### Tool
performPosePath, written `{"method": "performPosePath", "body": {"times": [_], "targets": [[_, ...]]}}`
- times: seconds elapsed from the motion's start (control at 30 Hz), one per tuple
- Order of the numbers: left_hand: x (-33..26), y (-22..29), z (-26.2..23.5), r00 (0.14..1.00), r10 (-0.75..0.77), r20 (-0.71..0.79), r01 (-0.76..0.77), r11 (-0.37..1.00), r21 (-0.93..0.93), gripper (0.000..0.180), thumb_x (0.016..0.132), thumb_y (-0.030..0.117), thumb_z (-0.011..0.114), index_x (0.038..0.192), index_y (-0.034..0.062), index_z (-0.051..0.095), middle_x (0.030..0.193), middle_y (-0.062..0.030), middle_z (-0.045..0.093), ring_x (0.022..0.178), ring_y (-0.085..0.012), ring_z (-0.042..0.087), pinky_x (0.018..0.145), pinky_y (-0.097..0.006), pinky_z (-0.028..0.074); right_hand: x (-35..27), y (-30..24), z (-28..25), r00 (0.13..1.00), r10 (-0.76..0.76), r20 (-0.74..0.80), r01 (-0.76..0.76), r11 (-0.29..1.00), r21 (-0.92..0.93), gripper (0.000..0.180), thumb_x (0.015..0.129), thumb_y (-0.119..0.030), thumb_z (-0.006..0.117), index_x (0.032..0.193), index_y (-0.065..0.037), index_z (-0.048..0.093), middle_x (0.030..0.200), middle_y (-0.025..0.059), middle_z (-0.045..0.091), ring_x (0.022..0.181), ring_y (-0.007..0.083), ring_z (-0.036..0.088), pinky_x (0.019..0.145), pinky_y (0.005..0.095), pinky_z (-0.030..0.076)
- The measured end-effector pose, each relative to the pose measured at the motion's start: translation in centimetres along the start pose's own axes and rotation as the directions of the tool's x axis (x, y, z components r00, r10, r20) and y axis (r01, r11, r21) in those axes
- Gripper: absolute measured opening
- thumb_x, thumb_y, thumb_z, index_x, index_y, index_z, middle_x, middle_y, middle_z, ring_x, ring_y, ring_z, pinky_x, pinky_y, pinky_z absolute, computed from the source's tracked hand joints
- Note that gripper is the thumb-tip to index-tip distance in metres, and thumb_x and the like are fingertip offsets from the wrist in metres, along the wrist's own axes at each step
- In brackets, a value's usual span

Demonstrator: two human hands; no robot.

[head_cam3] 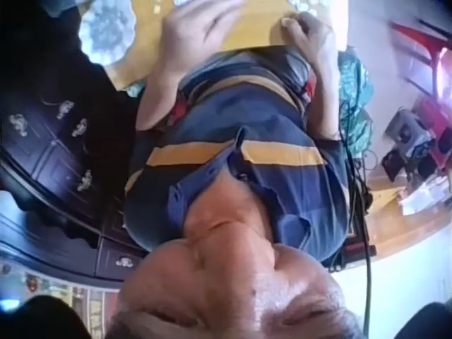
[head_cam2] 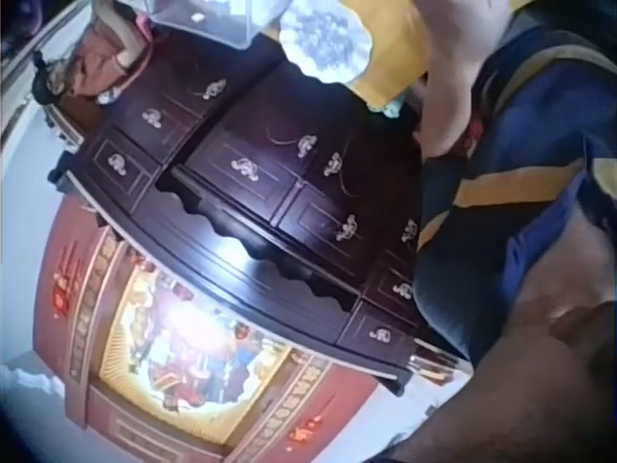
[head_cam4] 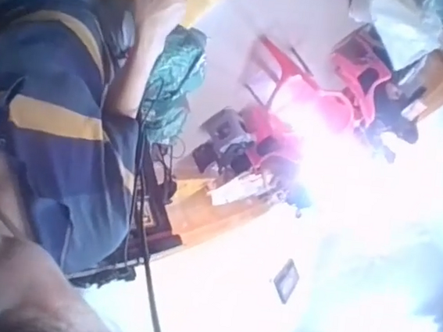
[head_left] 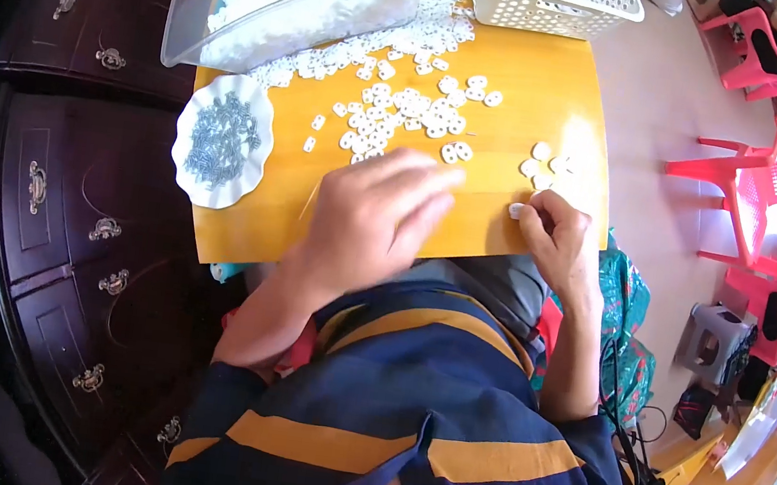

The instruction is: Assembling small white plastic components by hand at a table.

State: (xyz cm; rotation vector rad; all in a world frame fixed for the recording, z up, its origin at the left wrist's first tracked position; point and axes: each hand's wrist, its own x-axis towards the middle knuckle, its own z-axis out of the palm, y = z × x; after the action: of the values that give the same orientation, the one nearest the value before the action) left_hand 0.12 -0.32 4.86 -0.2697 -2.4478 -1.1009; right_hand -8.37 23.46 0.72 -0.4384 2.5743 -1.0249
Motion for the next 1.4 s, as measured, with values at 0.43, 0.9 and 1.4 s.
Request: {"method": "performPosePath", "body": {"times": [0.43, 0.9, 1.4], "targets": [[-0.4, -6.2, 5.2, 0.991, -0.131, 0.018, 0.114, 0.912, 0.393, 0.012, 0.086, 0.015, 0.075, 0.098, 0.0122, 0.073, 0.089, -0.0045, 0.068, 0.076, -0.0263, 0.070, 0.064, -0.038, 0.056, 1.3, 0.7, -1.0, 0.992, 0.065, -0.110, -0.064, 0.998, 0.014, 0.023, 0.090, -0.022, 0.069, 0.089, 0.001, 0.071, 0.069, 0.0161, 0.068, 0.060, 0.0253, 0.066, 0.062, 0.0372, 0.053], [0.4, -7.0, 6.7, 0.991, -0.121, 0.062, 0.092, 0.933, 0.347, 0.008, 0.086, 0.017, 0.076, 0.092, 0.0119, 0.073, 0.087, -0.0050, 0.067, 0.073, -0.0262, 0.069, 0.063, -0.037, 0.055, 0.9, 1.0, -0.4, 0.976, 0.028, -0.215, -0.019, 0.999, 0.043, 0.017, 0.091, -0.018, 0.069, 0.089, -0.001, 0.069, 0.070, 0.0138, 0.068, 0.061, 0.0237, 0.068, 0.062, 0.0350, 0.053], [0.5, -6.7, 6.8, 0.989, -0.140, 0.045, 0.116, 0.928, 0.353, 0.010, 0.087, 0.015, 0.074, 0.095, 0.0105, 0.072, 0.091, -0.0056, 0.069, 0.075, -0.0268, 0.069, 0.065, -0.038, 0.057, 0.3, -0.8, 0.5, 0.959, -0.040, -0.281, 0.102, 0.972, 0.210, 0.010, 0.091, -0.009, 0.072, 0.088, 0.000, 0.067, 0.065, 0.0053, 0.064, 0.057, 0.0085, 0.059, 0.055, 0.0253, 0.048]]}}
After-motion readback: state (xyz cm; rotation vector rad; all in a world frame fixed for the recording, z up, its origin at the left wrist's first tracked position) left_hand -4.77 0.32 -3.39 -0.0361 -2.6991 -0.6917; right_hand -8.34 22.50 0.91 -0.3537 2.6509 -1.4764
